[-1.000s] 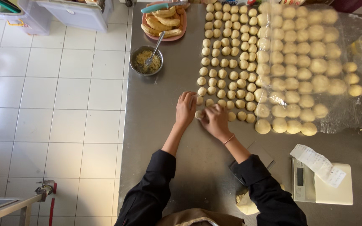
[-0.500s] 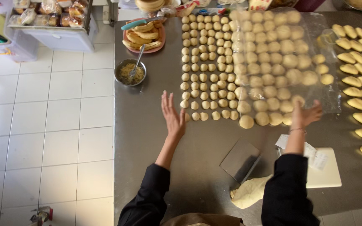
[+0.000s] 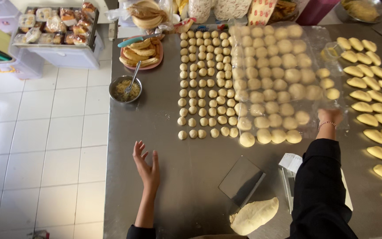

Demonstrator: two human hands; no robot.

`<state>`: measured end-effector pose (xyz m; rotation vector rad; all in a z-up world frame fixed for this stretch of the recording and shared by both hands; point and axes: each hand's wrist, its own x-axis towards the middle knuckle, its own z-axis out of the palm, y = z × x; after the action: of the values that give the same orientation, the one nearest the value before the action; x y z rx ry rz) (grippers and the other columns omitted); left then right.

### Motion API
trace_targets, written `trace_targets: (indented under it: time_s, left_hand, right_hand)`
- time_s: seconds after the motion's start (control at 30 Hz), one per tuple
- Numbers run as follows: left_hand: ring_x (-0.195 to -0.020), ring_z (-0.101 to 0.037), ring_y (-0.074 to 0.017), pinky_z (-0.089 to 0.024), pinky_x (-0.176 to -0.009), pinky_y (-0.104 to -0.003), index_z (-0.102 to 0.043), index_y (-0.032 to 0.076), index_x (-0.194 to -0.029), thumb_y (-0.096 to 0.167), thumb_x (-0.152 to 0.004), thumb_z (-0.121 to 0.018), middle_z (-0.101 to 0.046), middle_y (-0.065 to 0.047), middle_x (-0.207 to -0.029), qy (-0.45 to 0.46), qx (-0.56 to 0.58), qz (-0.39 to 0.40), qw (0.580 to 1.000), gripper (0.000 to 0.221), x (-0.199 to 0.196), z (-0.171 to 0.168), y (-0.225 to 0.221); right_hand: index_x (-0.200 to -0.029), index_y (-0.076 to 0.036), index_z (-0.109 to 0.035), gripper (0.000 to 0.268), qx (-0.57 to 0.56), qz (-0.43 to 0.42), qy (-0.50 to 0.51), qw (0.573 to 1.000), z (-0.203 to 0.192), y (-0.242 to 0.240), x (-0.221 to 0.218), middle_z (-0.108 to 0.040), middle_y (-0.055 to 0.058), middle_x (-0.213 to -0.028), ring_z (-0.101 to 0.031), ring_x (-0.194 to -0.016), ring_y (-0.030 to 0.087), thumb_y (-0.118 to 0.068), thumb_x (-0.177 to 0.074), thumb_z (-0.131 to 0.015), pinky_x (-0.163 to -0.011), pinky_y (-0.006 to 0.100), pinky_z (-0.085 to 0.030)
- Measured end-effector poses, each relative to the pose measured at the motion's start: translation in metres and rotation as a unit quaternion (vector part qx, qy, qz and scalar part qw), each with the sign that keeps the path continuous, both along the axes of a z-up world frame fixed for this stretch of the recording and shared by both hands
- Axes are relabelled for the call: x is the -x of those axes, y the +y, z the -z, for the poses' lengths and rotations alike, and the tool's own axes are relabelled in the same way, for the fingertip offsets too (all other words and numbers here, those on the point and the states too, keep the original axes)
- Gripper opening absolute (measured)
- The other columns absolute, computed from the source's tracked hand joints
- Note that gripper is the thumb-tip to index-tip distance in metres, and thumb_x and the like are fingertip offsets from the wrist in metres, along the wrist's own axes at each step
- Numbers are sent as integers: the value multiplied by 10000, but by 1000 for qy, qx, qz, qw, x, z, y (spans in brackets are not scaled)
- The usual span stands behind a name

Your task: The person shapes small portions of dough into balls and then uses a scale and a metal scraper to weigh and divide a larger piece of dough at a bakery station.

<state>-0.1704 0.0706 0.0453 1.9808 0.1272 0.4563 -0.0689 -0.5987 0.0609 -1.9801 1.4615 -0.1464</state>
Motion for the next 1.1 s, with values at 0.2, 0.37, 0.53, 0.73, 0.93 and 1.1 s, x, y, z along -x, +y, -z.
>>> trace_targets:
  time_s: [0.2,0.37,0.53,0.73,0.93,1.1]
  left_hand:
    - [-1393,-486,-309,-477,-1086,-451,-259,65,-1595,119,-1004,-641,-445,-177,-1540,-12,7,-1,1000,706,2,9,-5]
    - [-1369,-513,-295,-508,-1051,-433,-250,74,-1597,117,-983,-638,-463,-169,-1521,-3,9,16,1000,728,12,11,-16]
    - [-1357,-535,-282,-519,-1039,-426,-250,81,-1596,112,-984,-633,-479,-159,-1513,12,30,16,999,723,21,6,-15]
    - [-1354,-538,-273,-522,-1038,-414,-252,89,-1600,84,-975,-632,-482,-155,-1509,8,43,24,999,732,13,-8,-29]
    - [-1387,-494,-287,-492,-1050,-419,-281,86,-1581,90,-959,-658,-467,-159,-1518,-28,47,66,996,728,10,-5,-42]
    - [-1439,-343,-360,-377,-1116,-489,-201,101,-1568,136,-940,-723,-284,-208,-1571,-1,5,103,995,817,-17,30,-46]
  right_hand:
    - [-1273,68,-638,760,97,-61,-13,993,26,8,-19,-655,275,-1336,-614,-1267,392,-602,-914,-627,-1033,595,-442]
    - [-972,-135,-761,196,216,-28,-3,976,41,18,-23,-792,100,-1091,-731,-1040,251,-282,-1082,-690,-1029,468,-531]
    - [-721,-161,-652,185,585,46,-75,806,26,15,-44,-710,25,-941,-641,-845,215,-200,-822,-802,-742,408,-467]
    - [-1080,-125,-654,149,312,-316,-429,787,-4,146,-120,-653,53,-1108,-647,-1022,219,-86,-948,-712,-935,361,-479]
    - [-1291,-146,-662,450,73,-761,-351,540,-66,432,-102,-659,49,-1130,-693,-1089,288,-177,-873,-825,-1218,474,-426]
    - [-1533,-241,-479,667,267,-795,-413,355,-130,520,18,-278,117,-1692,-407,-1513,351,-241,-937,-779,-1114,496,-457]
